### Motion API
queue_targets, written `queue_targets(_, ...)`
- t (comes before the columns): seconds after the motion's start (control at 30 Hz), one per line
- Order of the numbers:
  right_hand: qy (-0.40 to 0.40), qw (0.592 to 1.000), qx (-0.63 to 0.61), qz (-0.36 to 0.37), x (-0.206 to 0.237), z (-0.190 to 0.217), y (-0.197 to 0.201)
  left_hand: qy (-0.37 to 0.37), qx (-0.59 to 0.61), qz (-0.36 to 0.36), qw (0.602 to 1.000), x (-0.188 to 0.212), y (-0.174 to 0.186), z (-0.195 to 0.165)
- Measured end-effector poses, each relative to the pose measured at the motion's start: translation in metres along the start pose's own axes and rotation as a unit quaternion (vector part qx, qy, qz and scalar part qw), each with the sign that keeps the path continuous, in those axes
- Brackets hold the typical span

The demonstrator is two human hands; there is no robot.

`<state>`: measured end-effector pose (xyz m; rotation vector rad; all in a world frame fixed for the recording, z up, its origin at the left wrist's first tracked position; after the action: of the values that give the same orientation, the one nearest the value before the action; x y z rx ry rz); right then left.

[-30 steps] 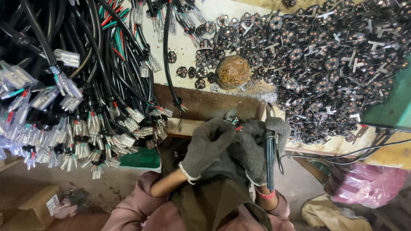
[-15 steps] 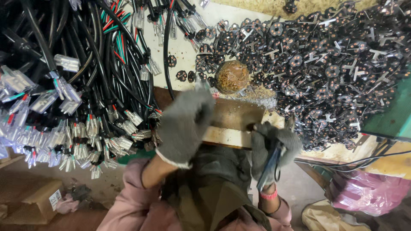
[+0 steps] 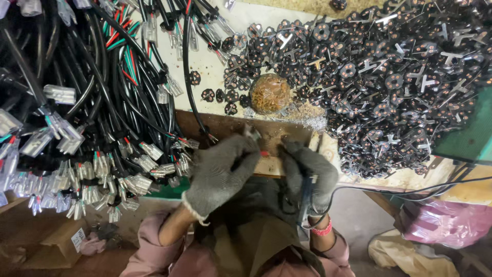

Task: The person solders wire ends onto small lamp holder components at a workbench, one piece at a time, using a soldering iron held in the right hand while the left hand positions the wire and part. Finished pieces are set aside among large piles of similar components and wired plugs.

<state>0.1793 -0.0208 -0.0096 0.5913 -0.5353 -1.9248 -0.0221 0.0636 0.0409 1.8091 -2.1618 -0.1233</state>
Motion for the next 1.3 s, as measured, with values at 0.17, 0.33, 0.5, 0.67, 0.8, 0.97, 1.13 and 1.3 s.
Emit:
queue_targets(0.17,0.112,0.990,0.001,0.080,-0.006,0.003,0.010,0.020,0.006,0.172,0.985,0.017,-0.027,0.035)
queue_targets(0.33,0.162,0.981,0.059,0.085,0.001,0.002,0.007,0.006,-0.064,0.170,0.983,0.009,-0.029,0.025)
queue_targets(0.5,0.136,0.988,-0.005,0.073,-0.003,0.009,0.010,-0.131,-0.179,0.076,0.972,0.009,-0.024,0.002)
queue_targets(0.67,0.095,0.995,0.019,-0.008,-0.012,0.023,0.000,-0.183,-0.193,0.097,0.959,0.002,-0.030,0.020)
queue_targets(0.8,0.061,0.996,-0.061,0.020,-0.020,0.032,-0.003,-0.128,-0.188,0.027,0.973,0.003,-0.036,0.025)
queue_targets(0.97,0.015,0.997,0.018,0.067,-0.026,0.033,-0.001,-0.128,-0.182,0.006,0.975,0.000,-0.037,0.020)
queue_targets(1.13,-0.006,0.997,-0.066,0.045,-0.024,0.030,-0.004,-0.197,-0.193,-0.005,0.961,-0.007,-0.035,0.023)
queue_targets(1.3,0.039,0.998,-0.001,0.056,-0.020,0.026,-0.002,-0.208,-0.192,-0.023,0.959,-0.003,-0.035,0.029)
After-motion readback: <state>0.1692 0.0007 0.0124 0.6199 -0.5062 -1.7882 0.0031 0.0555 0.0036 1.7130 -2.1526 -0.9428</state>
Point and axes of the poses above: each hand's wrist, its own x-axis away from the middle knuckle, its own y-axis out of the back of the hand, z = x × y, the point moved 3 cm from there along -x, towards the middle knuckle, and after that the axes turned 12 degrees about -z, right-handed, at the moved point
